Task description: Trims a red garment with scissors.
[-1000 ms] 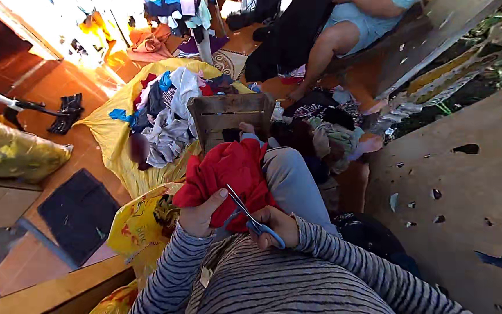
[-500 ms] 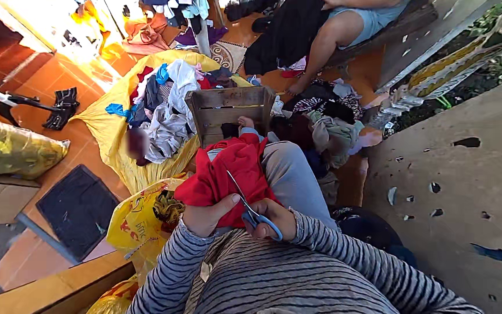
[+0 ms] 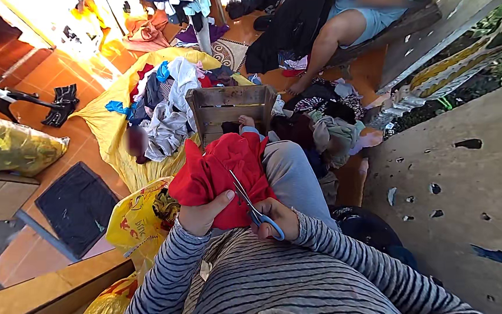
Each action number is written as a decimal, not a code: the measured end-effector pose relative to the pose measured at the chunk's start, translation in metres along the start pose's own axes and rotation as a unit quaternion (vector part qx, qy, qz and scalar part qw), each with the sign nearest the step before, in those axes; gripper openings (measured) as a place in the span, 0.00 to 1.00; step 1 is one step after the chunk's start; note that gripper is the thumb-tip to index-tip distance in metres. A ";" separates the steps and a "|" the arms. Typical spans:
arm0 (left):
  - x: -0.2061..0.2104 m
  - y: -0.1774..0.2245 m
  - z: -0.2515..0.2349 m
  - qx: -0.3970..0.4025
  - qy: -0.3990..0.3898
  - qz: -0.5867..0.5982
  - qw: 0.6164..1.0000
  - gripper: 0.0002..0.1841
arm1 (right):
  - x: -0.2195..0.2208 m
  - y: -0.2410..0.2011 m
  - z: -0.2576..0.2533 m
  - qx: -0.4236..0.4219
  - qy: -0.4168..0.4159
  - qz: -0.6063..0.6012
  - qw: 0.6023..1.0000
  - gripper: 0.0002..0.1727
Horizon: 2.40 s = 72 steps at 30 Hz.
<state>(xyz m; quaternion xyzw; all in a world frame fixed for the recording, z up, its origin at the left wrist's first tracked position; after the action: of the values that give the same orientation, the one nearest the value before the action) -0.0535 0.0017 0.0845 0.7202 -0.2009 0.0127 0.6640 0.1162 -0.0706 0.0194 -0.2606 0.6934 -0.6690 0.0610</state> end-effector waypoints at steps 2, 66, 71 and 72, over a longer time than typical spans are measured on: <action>0.003 -0.001 0.002 -0.008 -0.010 -0.011 1.000 0.18 | -0.001 -0.004 -0.002 0.008 0.007 0.010 1.000 0.26; 0.002 -0.005 0.000 -0.010 0.008 0.067 0.998 0.17 | -0.003 0.003 -0.002 -0.024 -0.020 0.030 0.999 0.29; 0.004 -0.002 0.001 0.005 0.009 0.038 0.999 0.16 | -0.006 0.000 -0.003 -0.017 0.009 0.054 0.998 0.30; 0.003 0.001 0.000 -0.013 0.054 0.041 0.998 0.13 | -0.006 0.001 -0.002 -0.019 0.018 0.061 0.998 0.30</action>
<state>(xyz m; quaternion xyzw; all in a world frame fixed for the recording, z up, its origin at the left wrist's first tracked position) -0.0512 0.0006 0.0862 0.7006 -0.1942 0.0762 0.6823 0.1199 -0.0663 0.0170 -0.2070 0.7212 -0.6557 0.0843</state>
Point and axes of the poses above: each hand's wrist, its own z-axis away from the middle knuckle, its own x-axis out of the palm, y = z × x, the point moved 4 cm from there along -z, towards the middle knuckle, and after that the axes turned 2 degrees about y, right-handed, at the moved point
